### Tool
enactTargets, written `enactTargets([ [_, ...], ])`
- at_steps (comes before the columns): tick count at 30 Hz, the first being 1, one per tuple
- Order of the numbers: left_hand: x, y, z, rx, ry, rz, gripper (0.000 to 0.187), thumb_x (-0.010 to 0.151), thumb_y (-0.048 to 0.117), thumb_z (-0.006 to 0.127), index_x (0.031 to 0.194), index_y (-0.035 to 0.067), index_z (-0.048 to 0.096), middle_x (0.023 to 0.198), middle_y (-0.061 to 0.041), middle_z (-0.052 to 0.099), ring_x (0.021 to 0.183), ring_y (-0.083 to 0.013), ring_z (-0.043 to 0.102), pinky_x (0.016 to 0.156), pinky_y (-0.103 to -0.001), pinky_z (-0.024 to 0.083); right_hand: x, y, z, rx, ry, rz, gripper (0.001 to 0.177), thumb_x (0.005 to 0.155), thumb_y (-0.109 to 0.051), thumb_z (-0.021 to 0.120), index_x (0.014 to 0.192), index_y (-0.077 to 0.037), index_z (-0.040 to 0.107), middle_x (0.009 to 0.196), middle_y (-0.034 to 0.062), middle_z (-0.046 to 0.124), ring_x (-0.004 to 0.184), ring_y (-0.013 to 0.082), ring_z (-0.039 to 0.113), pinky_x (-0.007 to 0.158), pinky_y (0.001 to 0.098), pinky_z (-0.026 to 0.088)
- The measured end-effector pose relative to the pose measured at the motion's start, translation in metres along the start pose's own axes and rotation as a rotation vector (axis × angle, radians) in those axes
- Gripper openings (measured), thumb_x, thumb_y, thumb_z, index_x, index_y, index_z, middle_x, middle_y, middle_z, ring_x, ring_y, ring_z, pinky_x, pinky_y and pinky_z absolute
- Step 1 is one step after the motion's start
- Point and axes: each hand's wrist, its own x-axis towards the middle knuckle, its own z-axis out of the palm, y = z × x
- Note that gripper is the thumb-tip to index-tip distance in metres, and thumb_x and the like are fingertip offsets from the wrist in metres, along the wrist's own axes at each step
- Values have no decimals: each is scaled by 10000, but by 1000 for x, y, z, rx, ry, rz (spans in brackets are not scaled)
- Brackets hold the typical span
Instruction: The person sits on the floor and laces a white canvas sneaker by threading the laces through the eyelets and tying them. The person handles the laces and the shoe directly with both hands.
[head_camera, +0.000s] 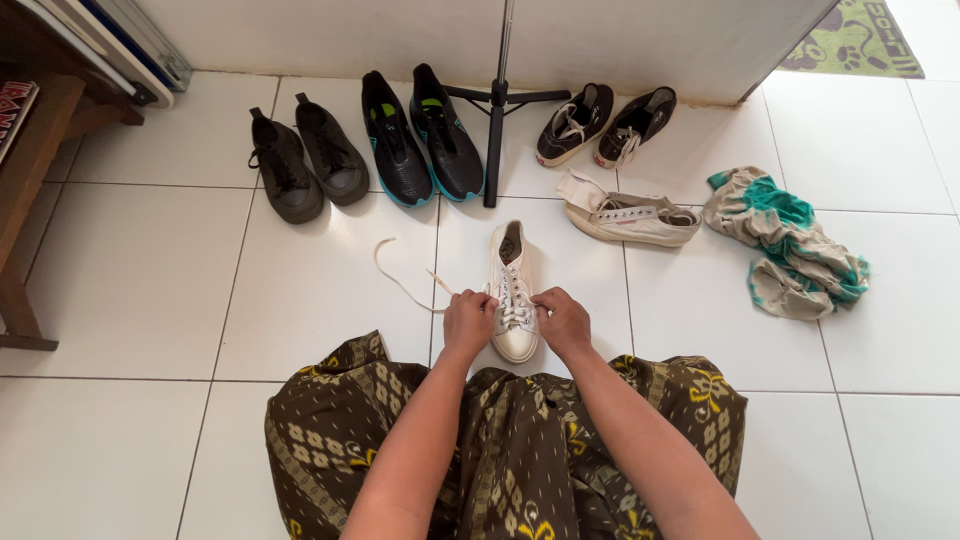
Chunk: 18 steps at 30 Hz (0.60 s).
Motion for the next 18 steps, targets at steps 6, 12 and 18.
enactTargets([
  [6, -1, -4, 3, -19, 43, 25, 171, 943, 242, 682, 909, 82, 732, 954, -80, 679, 972, -324, 609, 849, -463, 498, 1, 5, 2, 7, 41, 4, 157, 904, -146, 655, 1001, -164, 777, 1040, 6, 723, 913, 239, 707, 834, 360, 552],
  [12, 2, -7, 3, -44, 77, -24, 174, 975, 237, 640, 932, 78, 696, 949, -84, 672, 970, -333, 606, 842, -468, 495, 3, 12, 4, 7, 3, 78, 156, 914, -158, 654, 1014, -168, 773, 1053, 10, 720, 909, 232, 708, 844, 370, 547],
  [18, 1, -5, 0, -110, 87, -140, 200, 1005, 253, 596, 996, 64, 661, 983, -142, 662, 985, -356, 601, 835, -485, 488, 2, 18, 7, -23, 50, 19, 141, 909, -140, 664, 994, -154, 776, 1020, 16, 721, 937, 232, 703, 847, 371, 546],
])
